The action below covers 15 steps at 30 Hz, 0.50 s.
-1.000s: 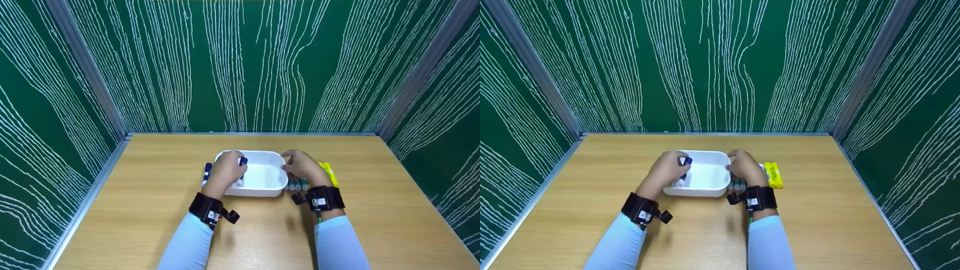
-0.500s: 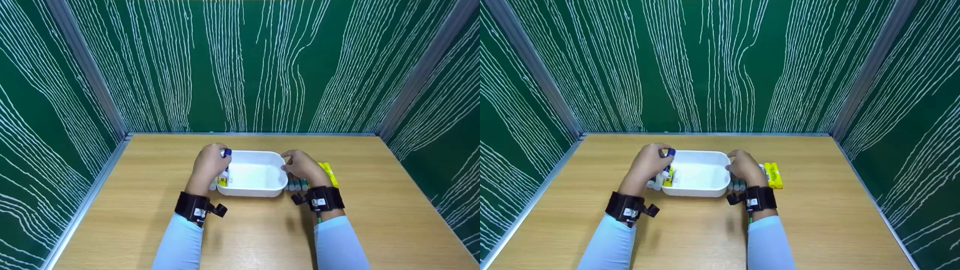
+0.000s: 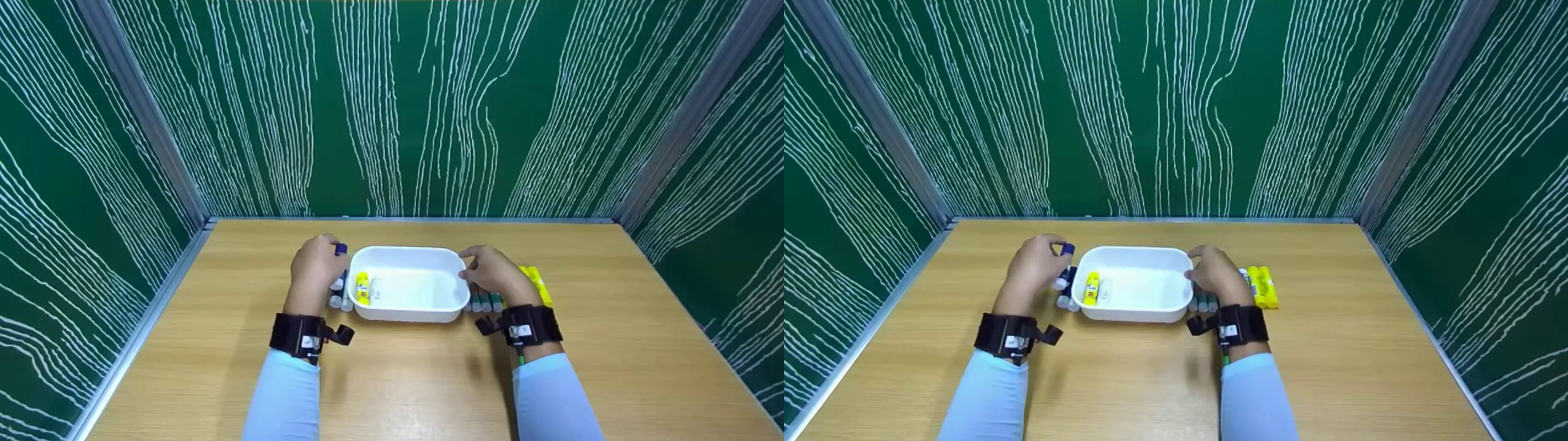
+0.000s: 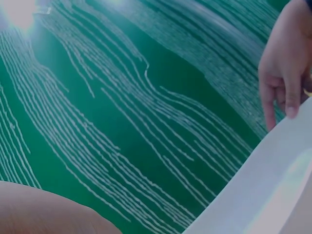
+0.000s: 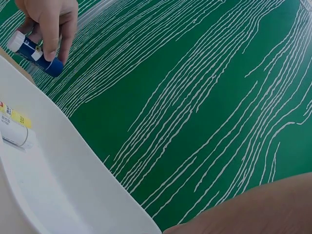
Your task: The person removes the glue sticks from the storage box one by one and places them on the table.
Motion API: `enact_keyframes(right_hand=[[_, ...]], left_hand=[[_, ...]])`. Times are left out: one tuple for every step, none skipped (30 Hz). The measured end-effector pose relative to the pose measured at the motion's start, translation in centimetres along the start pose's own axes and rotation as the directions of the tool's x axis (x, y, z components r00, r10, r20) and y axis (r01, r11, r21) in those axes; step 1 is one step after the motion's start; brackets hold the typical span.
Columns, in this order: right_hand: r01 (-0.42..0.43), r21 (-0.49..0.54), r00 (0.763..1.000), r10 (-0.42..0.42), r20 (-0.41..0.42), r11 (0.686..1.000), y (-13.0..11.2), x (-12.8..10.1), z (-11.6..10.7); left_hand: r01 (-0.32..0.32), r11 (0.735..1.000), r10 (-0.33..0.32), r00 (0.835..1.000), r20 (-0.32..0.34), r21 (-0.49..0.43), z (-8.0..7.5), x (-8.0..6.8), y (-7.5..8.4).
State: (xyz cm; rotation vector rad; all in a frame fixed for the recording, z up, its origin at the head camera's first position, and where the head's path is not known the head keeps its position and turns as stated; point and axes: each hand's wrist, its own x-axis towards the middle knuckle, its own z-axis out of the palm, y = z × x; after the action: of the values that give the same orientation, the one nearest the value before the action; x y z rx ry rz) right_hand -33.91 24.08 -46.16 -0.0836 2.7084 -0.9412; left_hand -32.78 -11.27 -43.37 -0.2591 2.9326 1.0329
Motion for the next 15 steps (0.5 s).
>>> enact_keyframes(right_hand=[[0.000, -0.001, 1.000, 0.000, 0.001, 1.000, 0.0, 0.0, 0.0], [-0.001, -0.002, 1.000, 0.001, 0.003, 1.000, 0.0, 0.0, 0.0], [-0.002, -0.003, 1.000, 0.002, 0.004, 1.000, 0.0, 0.1, 0.0], [-0.003, -0.005, 1.000, 0.003, 0.004, 1.000, 0.0, 0.1, 0.0], [0.000, -0.007, 1.000, 0.000, 0.007, 1.000, 0.0, 0.1, -0.1], [0.001, -0.007, 1.000, -0.001, 0.009, 1.000, 0.0, 0.2, -0.1], [0.001, -0.005, 1.000, -0.001, 0.009, 1.000, 0.0, 0.2, -0.1], [0.000, -0.003, 1.000, 0.000, 0.010, 1.000, 0.0, 0.2, -0.2], [0.000, -0.001, 1.000, 0.000, 0.011, 1.000, 0.0, 0.2, -0.2], [0.000, 0.000, 1.000, 0.000, 0.013, 1.000, 0.0, 0.2, -0.2], [0.000, 0.002, 1.000, 0.000, 0.015, 1.000, 0.0, 0.1, -0.2], [-0.001, 0.004, 1.000, 0.001, 0.015, 1.000, 0.0, 0.1, -0.2], [-0.004, 0.006, 1.000, 0.004, 0.014, 1.000, 0.0, 0.1, -0.2], [-0.004, 0.007, 1.000, 0.004, 0.014, 1.000, 0.0, 0.1, -0.2], [-0.007, 0.008, 1.000, 0.007, 0.012, 1.000, 0.0, 0.1, -0.2]], left_hand=[[0.010, 1.000, -0.010, 1.000, -0.002, 0.009, 0.0, 0.1, -0.2], [0.017, 1.000, -0.017, 1.000, -0.002, 0.021, -0.1, 0.3, -0.5], [0.018, 0.999, -0.018, 1.000, -0.006, 0.038, -0.1, 0.4, -0.7], [0.018, 0.998, -0.018, 1.000, -0.007, 0.053, -0.1, 0.5, -1.0], [0.018, 0.998, -0.017, 1.000, -0.011, 0.066, -0.1, 0.6, -1.2], [0.017, 0.997, -0.016, 1.000, -0.015, 0.078, -0.1, 0.8, -1.5], [0.016, 0.996, -0.015, 1.000, -0.016, 0.089, -0.1, 0.9, -1.7], [0.016, 0.995, -0.015, 1.000, -0.016, 0.097, 0.0, 0.9, -2.0], [0.021, 0.995, -0.019, 1.000, -0.014, 0.102, 0.0, 1.0, -2.2], [0.026, 0.994, -0.025, 1.000, -0.010, 0.106, 0.1, 1.1, -2.4], [0.033, 0.993, -0.032, 0.999, -0.007, 0.112, 0.2, 1.2, -2.6], [0.042, 0.993, -0.042, 0.999, -0.001, 0.115, 0.3, 1.3, -2.8], [0.050, 0.992, -0.052, 0.999, 0.006, 0.119, 0.4, 1.4, -2.9], [0.057, 0.991, -0.059, 0.998, 0.011, 0.125, 0.6, 1.6, -3.1], [0.062, 0.989, -0.064, 0.998, 0.013, 0.132, 0.7, 1.7, -3.3]])
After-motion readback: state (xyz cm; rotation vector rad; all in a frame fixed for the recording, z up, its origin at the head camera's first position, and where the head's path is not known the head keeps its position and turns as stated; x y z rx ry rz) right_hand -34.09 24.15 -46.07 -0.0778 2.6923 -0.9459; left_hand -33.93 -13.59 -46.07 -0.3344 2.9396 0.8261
